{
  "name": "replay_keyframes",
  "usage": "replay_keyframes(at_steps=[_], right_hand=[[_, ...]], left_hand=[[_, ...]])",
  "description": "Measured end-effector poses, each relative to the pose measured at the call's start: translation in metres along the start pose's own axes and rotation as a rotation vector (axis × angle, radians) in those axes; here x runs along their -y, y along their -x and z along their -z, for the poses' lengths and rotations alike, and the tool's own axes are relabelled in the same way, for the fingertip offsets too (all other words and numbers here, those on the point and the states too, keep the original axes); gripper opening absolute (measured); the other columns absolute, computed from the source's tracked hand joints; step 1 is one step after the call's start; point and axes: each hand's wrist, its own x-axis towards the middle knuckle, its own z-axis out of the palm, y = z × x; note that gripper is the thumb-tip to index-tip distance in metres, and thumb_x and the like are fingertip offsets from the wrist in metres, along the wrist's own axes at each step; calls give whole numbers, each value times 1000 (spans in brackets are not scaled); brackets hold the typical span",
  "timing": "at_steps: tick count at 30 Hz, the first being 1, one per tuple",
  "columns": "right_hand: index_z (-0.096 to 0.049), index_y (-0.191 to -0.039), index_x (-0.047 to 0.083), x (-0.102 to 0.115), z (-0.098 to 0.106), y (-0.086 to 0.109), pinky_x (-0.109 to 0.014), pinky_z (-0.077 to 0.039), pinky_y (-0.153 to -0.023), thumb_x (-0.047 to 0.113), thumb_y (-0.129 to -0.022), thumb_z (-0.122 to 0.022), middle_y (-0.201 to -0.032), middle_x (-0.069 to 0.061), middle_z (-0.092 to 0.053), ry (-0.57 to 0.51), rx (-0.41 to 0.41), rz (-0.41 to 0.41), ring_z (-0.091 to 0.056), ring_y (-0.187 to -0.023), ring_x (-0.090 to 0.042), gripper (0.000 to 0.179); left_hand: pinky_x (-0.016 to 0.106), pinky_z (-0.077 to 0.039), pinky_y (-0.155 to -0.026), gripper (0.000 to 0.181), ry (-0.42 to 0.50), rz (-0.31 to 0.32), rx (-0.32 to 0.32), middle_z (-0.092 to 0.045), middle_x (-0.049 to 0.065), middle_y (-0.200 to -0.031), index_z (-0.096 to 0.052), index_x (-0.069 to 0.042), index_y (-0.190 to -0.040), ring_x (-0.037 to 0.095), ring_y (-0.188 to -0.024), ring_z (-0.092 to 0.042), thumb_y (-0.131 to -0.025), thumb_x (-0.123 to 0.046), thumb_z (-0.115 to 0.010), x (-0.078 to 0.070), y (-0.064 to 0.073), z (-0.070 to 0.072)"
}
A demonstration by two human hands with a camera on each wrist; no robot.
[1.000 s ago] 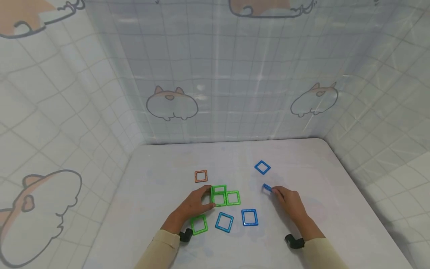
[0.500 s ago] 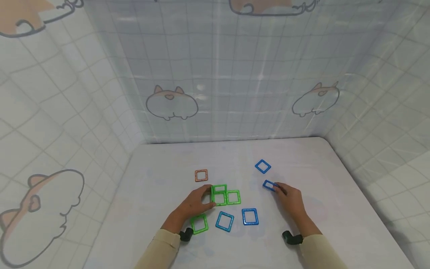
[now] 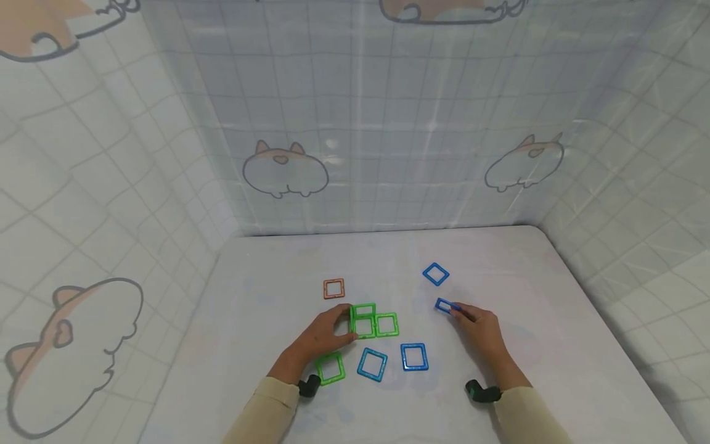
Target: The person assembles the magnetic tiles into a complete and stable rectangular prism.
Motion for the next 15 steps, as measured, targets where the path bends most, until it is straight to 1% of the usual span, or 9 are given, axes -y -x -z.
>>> replay_keyframes(at_steps=[3, 7, 10, 13, 15], right_hand=[[-71, -122, 5, 0, 0, 1, -51, -47, -104, 31, -96, -69, -125, -14, -69, 4, -10, -5, -58, -126, -36, 37], [-71, -123, 6, 1, 1, 2, -53, -42, -108, 35, -95, -69, -128, -14, -67, -4, 5, -49, -54, -130, -36, 40], [-72, -123, 9, 5, -2, 4, -54, -39, -110, 37, -94, -69, -130, -13, -65, -42, 28, -95, -51, -133, -36, 40], [-73, -121, 12, 11, -9, 5, -52, -40, -110, 38, -93, -70, -131, -12, -65, -88, 53, -125, -51, -134, -34, 39], [-73, -121, 13, 15, -14, 5, -52, -41, -109, 39, -93, -71, -131, -11, -66, -103, 78, -123, -51, -134, -34, 38]], left_hand=[[50, -36, -114, 75, 6, 10, 0, -53, 2, -146, -43, -14, -149, 24, -140, -43, -88, -45, -74, -1, 0, 0], [51, -35, -115, 77, 23, 25, 4, -52, 2, -147, -42, -14, -150, 25, -142, -41, -88, -48, -74, -2, 1, -1], [51, -36, -114, 79, 19, 35, 4, -52, 3, -147, -42, -14, -150, 26, -142, -41, -87, -50, -73, -2, 2, -1], [52, -36, -114, 79, 12, 43, 3, -52, 2, -147, -42, -15, -150, 26, -142, -41, -87, -51, -73, -3, 3, 0], [52, -36, -114, 78, 11, 47, 0, -51, 2, -147, -43, -15, -150, 26, -142, -41, -87, -50, -74, -3, 3, 0]])
